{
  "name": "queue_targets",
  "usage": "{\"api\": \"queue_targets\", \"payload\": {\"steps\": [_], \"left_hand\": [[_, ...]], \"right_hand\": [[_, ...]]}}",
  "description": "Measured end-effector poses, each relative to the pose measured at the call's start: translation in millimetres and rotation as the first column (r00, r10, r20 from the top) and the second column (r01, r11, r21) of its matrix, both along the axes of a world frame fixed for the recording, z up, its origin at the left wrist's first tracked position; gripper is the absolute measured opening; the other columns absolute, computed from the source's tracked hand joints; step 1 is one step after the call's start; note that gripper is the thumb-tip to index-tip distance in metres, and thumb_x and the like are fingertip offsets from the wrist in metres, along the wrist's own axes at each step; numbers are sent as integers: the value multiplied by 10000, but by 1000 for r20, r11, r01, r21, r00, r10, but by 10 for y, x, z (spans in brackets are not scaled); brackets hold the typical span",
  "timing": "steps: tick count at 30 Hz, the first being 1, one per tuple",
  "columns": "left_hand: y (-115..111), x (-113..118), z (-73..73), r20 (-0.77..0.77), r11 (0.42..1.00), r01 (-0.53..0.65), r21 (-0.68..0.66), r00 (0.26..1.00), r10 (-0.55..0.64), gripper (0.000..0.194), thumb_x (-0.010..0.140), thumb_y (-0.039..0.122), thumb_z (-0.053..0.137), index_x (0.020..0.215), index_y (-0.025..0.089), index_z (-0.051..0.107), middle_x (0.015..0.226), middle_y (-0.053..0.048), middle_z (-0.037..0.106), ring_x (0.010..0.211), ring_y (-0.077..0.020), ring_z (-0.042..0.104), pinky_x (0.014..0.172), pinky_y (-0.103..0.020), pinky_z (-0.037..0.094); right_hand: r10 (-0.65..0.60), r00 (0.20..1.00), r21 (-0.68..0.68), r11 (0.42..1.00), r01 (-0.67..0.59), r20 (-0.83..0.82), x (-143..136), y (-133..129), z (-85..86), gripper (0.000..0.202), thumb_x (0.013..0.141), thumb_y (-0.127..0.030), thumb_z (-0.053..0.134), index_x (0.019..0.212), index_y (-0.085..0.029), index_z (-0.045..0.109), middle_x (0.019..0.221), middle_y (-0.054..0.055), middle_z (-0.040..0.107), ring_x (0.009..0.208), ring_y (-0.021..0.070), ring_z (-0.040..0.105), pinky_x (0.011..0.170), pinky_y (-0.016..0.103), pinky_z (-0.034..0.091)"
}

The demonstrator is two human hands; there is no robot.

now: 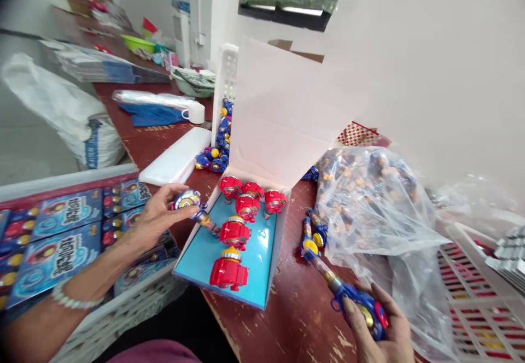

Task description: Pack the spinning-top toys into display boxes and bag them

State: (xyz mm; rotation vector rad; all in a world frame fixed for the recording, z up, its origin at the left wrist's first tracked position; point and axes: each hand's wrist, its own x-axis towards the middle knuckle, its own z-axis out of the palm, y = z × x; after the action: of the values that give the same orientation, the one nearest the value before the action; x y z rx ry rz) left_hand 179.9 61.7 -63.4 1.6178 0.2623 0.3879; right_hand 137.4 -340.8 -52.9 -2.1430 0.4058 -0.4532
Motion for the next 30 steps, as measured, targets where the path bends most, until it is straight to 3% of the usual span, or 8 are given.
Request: {"api": "queue_targets", "payload": {"steps": [3,6,8,13,18,23,25,30], "left_hand": [[-13,44,70,38,999,34,-9,999,-33,543,645,404,794,1101,196,585,985,-29,662,883,-192,611,825,-305,465],[-48,59,149,94,997,67,-48,994,-62,547,673,386,781,1153,216,579,981,-17,670,871,-183,612,833,-298,464],[-72,66,182,130,994,73,-85,990,-62,542,681,372,776,1159,213,575,959,-6,668,846,-170,609,816,-278,465],[-78,106,161,211,993,79,-88,976,-59,502,728,355,737,1180,225,563,987,-2,646,857,-164,597,804,-253,464],[-98,147,47,222,996,75,39,972,-82,455,777,354,695,1197,241,558,1128,-20,605,972,-175,580,881,-253,443],[-122,178,33,252,997,65,44,965,-74,434,784,347,685,1184,232,560,1118,-29,605,956,-183,586,880,-269,444],[-130,201,90,287,998,62,16,956,-64,418,776,326,690,1164,235,563,1106,-23,602,937,-177,585,866,-267,447],[-233,320,257,421,994,22,108,904,-66,269,780,264,671,1028,218,580,1102,-21,563,1016,-183,551,922,-287,422]], "right_hand": [[247,951,-205,956,-208,187,202,267,282,567,716,-565,699,1159,-226,594,1140,92,623,1014,286,612,910,419,500],[599,775,-424,767,-482,202,523,564,343,449,791,-499,673,1162,-252,616,1177,93,586,1056,272,596,919,413,498],[734,668,-495,629,-599,124,723,725,319,421,851,-471,623,1215,-262,599,1195,104,575,1081,268,587,910,409,508],[838,546,-488,473,-734,-10,942,863,386,437,873,-507,589,1220,-242,604,1120,112,609,1015,257,611,849,385,533],[889,441,-465,341,-817,-121,1075,880,548,440,874,-527,582,1204,-238,608,1134,97,614,1012,225,613,842,342,520],[902,337,-421,204,-884,-271,1365,1032,384,462,848,-542,613,1197,-240,610,1100,74,618,983,220,616,875,358,506],[897,373,-460,235,-857,-238,1406,1082,265,470,856,-575,575,1201,-256,605,1142,80,584,1024,235,596,899,375,501],[751,653,-581,577,-574,100,1246,1074,-7,641,809,-708,508,1223,-221,541,1120,129,499,1072,306,503,915,481,471]]}}
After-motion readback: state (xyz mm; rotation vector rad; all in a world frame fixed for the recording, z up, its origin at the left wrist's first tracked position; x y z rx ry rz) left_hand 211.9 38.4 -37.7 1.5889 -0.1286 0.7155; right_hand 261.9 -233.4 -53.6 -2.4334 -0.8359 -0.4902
